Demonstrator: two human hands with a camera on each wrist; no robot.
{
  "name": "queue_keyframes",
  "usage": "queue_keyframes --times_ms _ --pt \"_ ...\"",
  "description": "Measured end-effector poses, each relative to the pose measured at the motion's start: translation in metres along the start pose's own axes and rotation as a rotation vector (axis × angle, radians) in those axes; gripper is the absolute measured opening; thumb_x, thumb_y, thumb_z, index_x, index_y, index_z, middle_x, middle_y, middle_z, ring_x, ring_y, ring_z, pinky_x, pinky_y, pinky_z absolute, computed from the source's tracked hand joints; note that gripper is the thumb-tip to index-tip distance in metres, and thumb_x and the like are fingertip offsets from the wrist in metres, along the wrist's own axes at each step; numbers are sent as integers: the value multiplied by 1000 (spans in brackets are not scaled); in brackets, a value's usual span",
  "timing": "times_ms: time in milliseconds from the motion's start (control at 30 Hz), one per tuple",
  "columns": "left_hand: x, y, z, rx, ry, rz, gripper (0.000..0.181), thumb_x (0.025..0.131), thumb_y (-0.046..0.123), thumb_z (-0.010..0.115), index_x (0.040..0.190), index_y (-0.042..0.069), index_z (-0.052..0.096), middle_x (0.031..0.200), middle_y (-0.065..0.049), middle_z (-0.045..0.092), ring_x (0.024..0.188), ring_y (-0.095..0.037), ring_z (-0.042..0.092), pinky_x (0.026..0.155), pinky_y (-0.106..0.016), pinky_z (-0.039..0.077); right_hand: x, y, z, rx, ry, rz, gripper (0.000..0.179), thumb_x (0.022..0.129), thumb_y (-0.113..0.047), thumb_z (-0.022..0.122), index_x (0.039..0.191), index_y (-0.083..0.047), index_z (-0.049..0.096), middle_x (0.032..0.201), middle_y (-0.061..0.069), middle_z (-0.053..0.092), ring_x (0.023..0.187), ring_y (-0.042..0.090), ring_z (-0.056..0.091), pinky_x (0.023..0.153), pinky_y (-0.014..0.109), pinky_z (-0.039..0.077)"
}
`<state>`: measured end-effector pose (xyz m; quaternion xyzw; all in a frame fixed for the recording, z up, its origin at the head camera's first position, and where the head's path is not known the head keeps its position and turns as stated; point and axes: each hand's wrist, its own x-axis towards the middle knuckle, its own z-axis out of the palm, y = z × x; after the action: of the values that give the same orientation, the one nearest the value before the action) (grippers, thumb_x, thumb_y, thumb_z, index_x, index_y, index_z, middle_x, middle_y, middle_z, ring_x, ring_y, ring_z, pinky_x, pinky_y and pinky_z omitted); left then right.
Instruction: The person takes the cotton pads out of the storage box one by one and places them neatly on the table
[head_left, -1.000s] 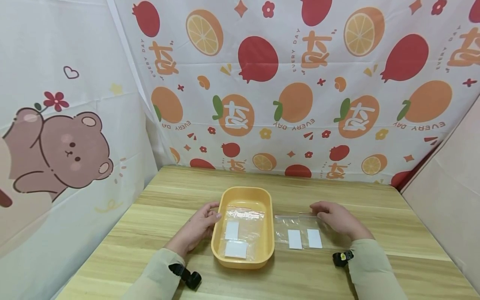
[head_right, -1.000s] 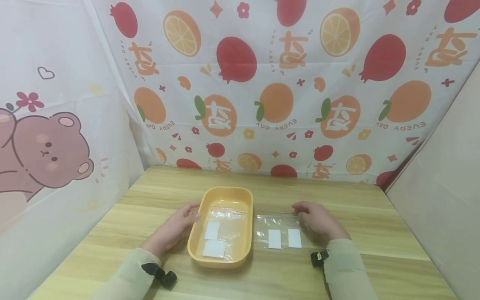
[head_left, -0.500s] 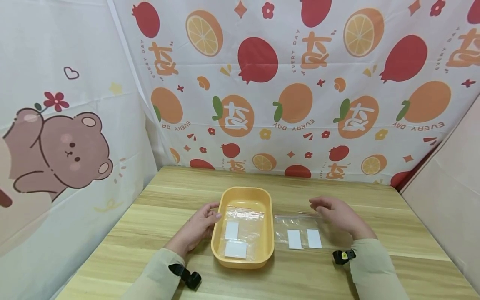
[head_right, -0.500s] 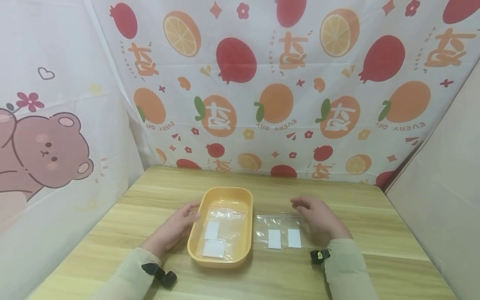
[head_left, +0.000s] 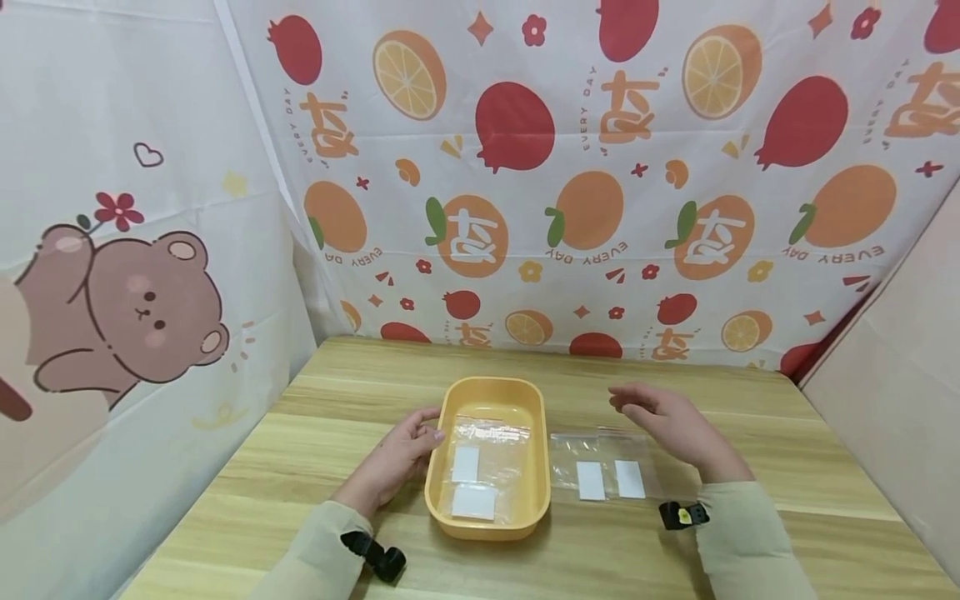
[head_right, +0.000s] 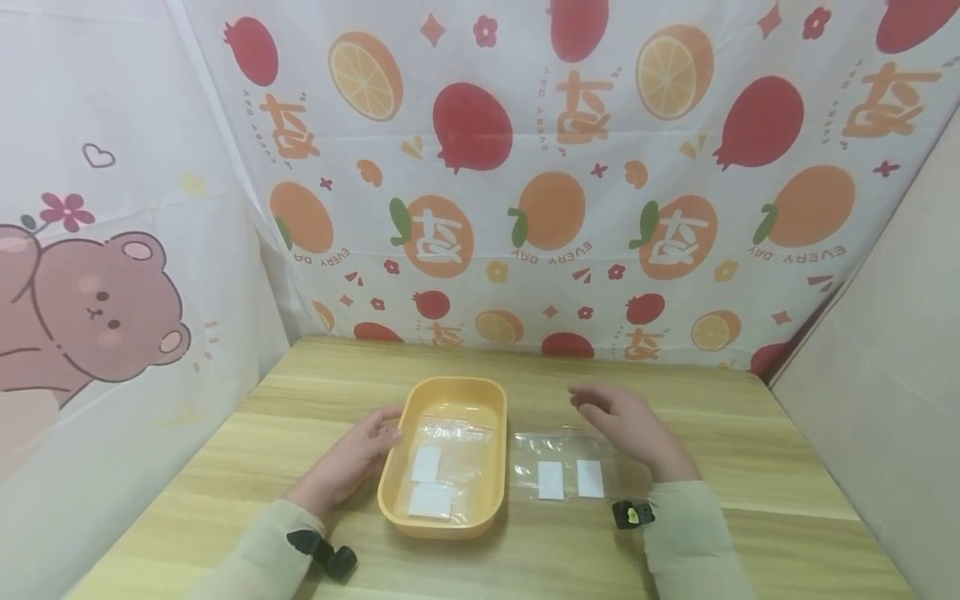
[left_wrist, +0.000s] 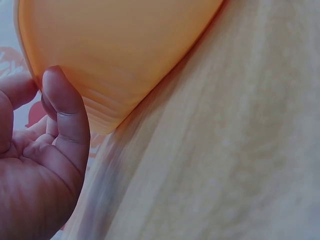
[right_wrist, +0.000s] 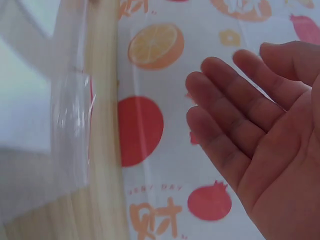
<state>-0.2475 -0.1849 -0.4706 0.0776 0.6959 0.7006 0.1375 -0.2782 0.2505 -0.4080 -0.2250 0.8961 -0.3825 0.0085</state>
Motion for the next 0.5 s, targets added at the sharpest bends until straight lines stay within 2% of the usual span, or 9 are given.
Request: queue_keyframes --times_ms 200,500 --pt "1 -4 -4 -4 14 -7 56 106 15 54 154 1 29 116 -25 59 94 -27 66 76 -38 58 10 -18 22 50 -6 -46 38 104 -21 59 142 -15 57 123 0 67 113 20 65 96 43 52" --pt "2 -4 -2 -6 -7 10 58 106 16 54 155 0 27 117 -24 59 94 -26 66 77 -38 58 31 -45 57 62 -48 -59 39 103 -24 59 141 -17 59 129 -2 66 121 20 60 101 48 49"
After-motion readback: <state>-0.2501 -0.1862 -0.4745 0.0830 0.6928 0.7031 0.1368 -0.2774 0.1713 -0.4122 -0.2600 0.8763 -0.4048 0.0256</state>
